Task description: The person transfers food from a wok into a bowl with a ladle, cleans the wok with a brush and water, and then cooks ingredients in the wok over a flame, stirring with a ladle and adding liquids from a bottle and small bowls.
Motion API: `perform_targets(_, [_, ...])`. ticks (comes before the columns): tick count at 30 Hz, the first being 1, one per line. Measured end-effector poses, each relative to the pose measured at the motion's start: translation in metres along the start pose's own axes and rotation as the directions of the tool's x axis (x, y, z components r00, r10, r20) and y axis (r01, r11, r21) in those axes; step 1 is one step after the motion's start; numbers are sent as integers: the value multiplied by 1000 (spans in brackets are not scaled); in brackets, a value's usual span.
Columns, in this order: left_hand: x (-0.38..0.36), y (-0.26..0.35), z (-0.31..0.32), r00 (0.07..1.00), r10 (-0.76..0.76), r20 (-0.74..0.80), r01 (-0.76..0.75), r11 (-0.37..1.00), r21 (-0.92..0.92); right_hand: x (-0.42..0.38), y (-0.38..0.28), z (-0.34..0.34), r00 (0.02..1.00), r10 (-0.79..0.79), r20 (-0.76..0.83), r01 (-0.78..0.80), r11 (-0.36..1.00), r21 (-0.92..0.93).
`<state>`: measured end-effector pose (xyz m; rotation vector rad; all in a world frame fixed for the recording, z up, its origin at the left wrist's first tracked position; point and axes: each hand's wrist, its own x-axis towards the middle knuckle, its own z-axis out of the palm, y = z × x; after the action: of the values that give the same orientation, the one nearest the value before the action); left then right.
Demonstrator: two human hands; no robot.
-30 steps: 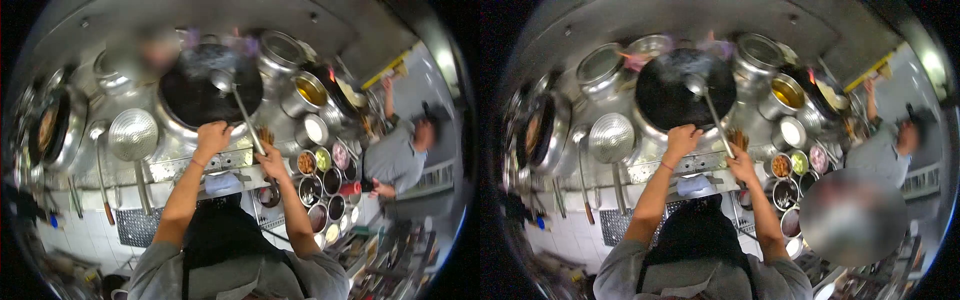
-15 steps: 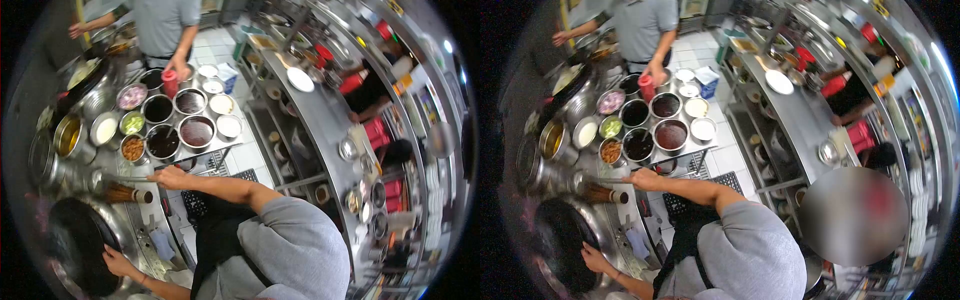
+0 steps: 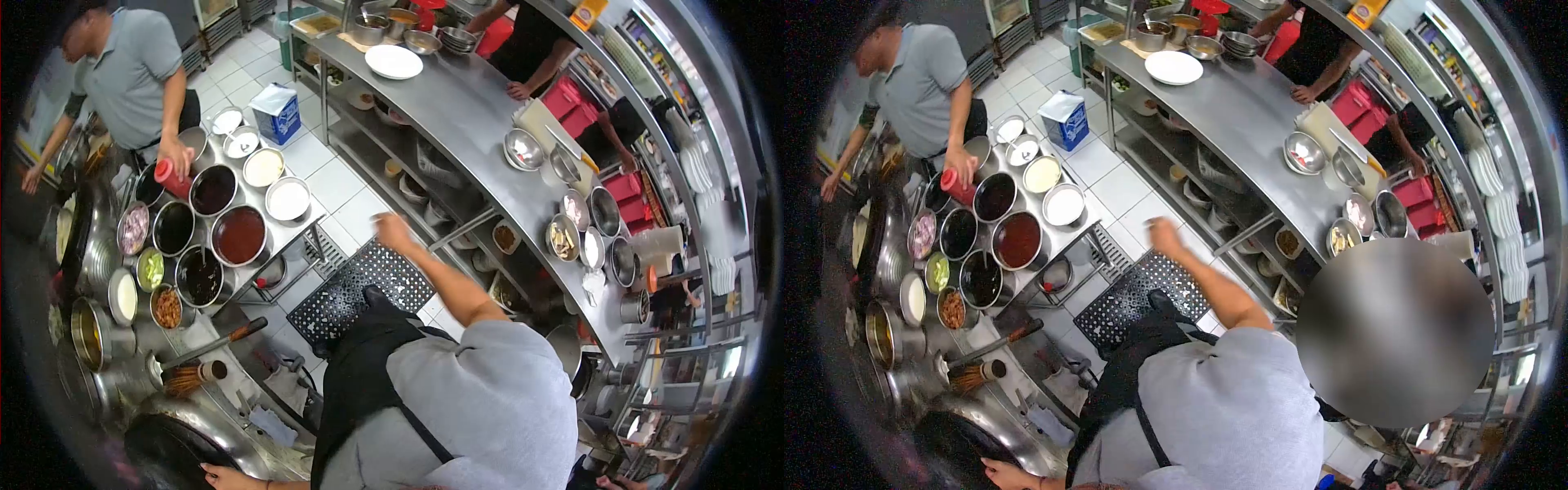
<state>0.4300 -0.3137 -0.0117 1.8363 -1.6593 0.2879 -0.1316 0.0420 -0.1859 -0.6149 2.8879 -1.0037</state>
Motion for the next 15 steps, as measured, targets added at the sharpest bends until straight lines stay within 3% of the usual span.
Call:
perform_targets(1, [0, 1, 1, 1000, 9, -23, -9, 1000, -6, 8, 30, -36, 981, 156, -112, -166, 983, -81])
perform_targets(2, [0, 1, 1, 999, 17, -27, -17, 1000, -9, 8, 60, -74, 953, 196, -229, -236, 958, -160])
perform_targets(4, [-3, 0, 0, 995, 70, -69, -71, 997, -5, 17, 140, -125, 812, 284, -510, -371, 926, -74])
perform_targets(5, [-3, -4, 3, 984, 126, -124, -129, 992, -10, 29, 191, -145, 669, 515, -536, -551, 828, 108])
perform_targets(6, [-4, -6, 6, 984, 127, -128, -128, 992, -2, 34, 210, -181, 564, 724, -398, -544, 688, 481])
perform_targets(9, [0, -16, 6, 976, 187, -113, -191, 981, -25, 49, 254, -257, 337, 894, -297, -276, 395, 876])
perform_targets(10, [29, -98, 56, 997, 67, 33, -73, 977, 199, 52, 257, -276, 321, 924, -208, -216, 285, 934])
perform_targets(11, [23, -84, 37, 981, 6, 191, -39, 985, 169, 53, 251, -293, 314, 943, -113, -158, 170, 973])
perform_targets(12, [24, -87, 35, 977, 22, 214, -59, 984, 168, 56, 272, -298, 358, 932, -62, -152, 124, 980])
perform_targets(13, [22, -87, 34, 987, 127, 100, -130, 991, 30, 57, 293, -304, 403, 915, -6, -154, 74, 985])
perform_targets(14, [14, -54, 12, 966, 258, 19, -253, 957, -140, 43, 316, -310, 664, 626, -410, -275, 714, 644])
perform_targets(15, [17, -45, -8, 952, 271, 142, -272, 962, -10, 31, 313, -305, 882, 68, -466, -81, 997, -8])
